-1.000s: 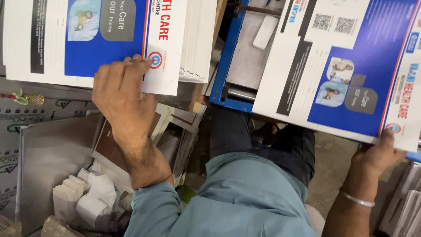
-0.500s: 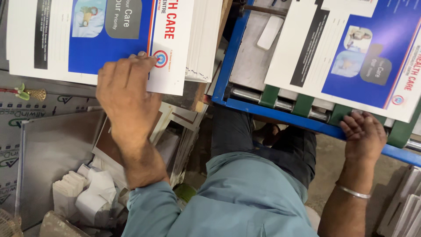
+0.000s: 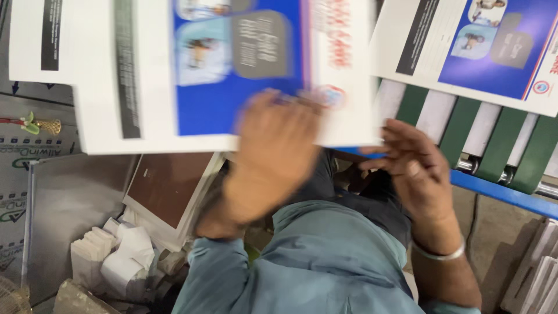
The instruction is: The person sits on the floor and repeatedly picks up printed paper sheets from a stack, places them into a blue paper processing machine, and collects the processed sheets. The task involves handling stacks of paper and operating the machine's rollers.
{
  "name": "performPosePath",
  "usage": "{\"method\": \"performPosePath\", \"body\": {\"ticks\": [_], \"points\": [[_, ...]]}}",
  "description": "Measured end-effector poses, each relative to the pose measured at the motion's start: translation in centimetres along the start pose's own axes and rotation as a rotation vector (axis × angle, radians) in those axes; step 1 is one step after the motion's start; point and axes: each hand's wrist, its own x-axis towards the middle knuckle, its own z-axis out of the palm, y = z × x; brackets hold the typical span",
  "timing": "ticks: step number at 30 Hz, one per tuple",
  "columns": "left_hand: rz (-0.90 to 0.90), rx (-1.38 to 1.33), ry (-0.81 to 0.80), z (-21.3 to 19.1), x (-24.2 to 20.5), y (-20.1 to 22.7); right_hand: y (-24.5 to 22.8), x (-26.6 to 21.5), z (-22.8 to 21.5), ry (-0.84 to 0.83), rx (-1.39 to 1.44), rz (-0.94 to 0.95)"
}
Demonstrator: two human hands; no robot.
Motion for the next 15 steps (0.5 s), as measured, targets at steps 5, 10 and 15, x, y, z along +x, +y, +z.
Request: {"method": "performPosePath", "body": {"ticks": [5,10,15], "points": [[0.083,-0.189,-0.076,-1.0,1.4,5.3,0.6,0.7,4.1,0.269,0.197,0.018],[-0.052,-0.151,-0.161,-5.1,-3.4,2.7,-0.9,0.3,-0.2,0.531,0.097,-0.151],[-0.245,0.010,-0.071,-5.2,-4.9,-3.0,-2.0,-1.7,-6.8,0.813,0.044,-0.299]]}}
